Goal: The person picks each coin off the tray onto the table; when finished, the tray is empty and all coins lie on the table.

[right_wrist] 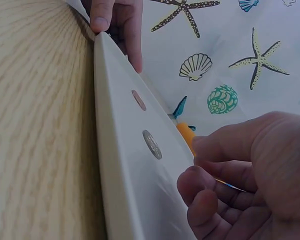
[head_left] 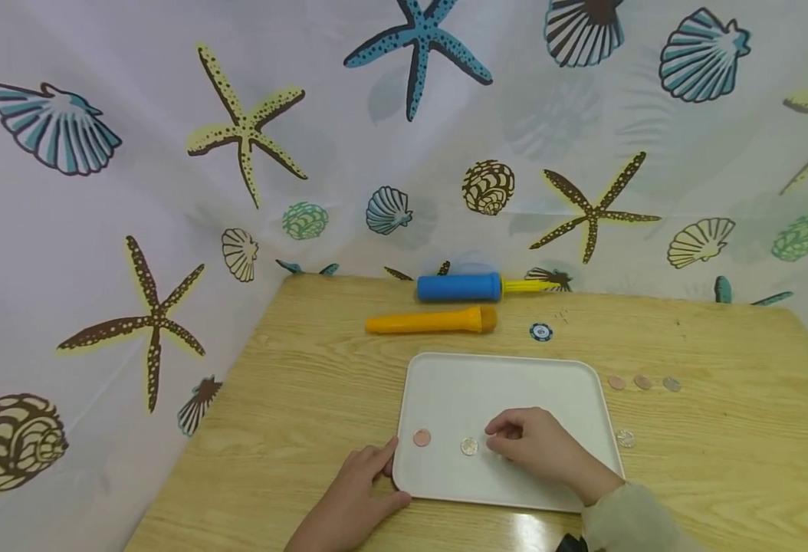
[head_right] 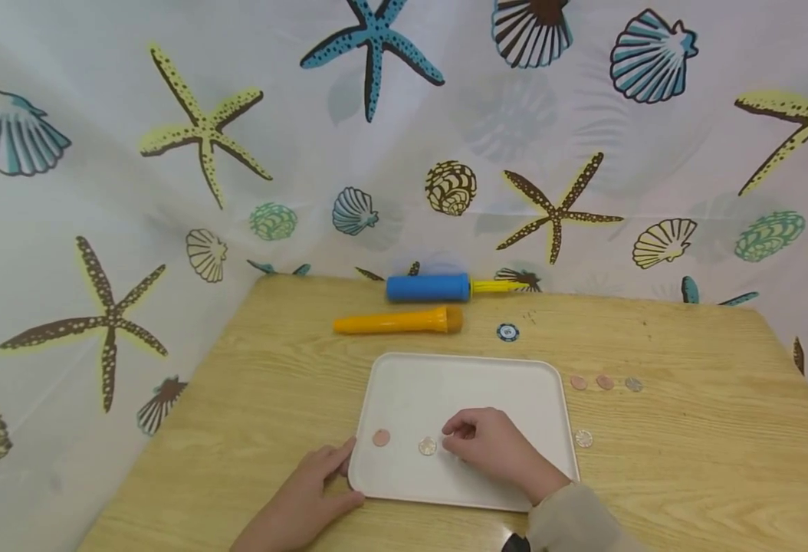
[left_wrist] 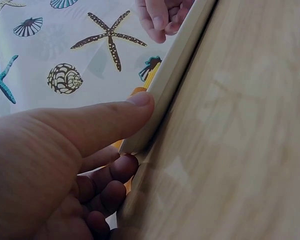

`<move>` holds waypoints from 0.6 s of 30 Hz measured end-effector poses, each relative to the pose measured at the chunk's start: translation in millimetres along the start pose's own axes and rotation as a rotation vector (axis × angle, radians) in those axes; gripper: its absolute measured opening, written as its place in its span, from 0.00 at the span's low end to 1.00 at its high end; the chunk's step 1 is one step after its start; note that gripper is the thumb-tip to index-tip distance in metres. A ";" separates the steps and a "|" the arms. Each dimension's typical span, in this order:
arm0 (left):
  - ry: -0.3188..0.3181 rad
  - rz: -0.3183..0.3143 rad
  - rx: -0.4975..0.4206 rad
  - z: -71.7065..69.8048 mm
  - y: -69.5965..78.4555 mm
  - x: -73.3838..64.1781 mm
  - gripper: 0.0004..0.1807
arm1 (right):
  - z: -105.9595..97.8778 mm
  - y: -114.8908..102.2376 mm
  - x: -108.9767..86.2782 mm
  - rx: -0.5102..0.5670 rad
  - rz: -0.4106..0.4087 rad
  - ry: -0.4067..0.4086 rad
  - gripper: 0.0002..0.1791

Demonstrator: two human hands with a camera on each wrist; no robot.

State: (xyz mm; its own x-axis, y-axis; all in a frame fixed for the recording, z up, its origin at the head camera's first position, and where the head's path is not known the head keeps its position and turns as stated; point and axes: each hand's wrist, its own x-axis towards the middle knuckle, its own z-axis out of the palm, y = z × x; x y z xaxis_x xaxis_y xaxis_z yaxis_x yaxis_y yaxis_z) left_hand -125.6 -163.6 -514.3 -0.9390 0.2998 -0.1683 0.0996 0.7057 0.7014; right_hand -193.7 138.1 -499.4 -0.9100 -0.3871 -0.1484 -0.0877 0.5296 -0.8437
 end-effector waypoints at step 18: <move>0.004 0.031 0.002 -0.6 -0.4 -0.6 0.46 | 26.2 -4.2 12.5 -0.212 -0.113 0.003 0.09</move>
State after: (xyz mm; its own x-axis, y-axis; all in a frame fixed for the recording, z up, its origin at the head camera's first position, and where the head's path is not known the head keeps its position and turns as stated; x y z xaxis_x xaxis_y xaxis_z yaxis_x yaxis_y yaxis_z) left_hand -125.2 -164.4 -514.1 -0.9368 0.3189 -0.1437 0.1293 0.6974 0.7049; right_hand -194.1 111.2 -511.2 -0.8911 -0.4502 -0.0575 -0.2713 0.6297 -0.7279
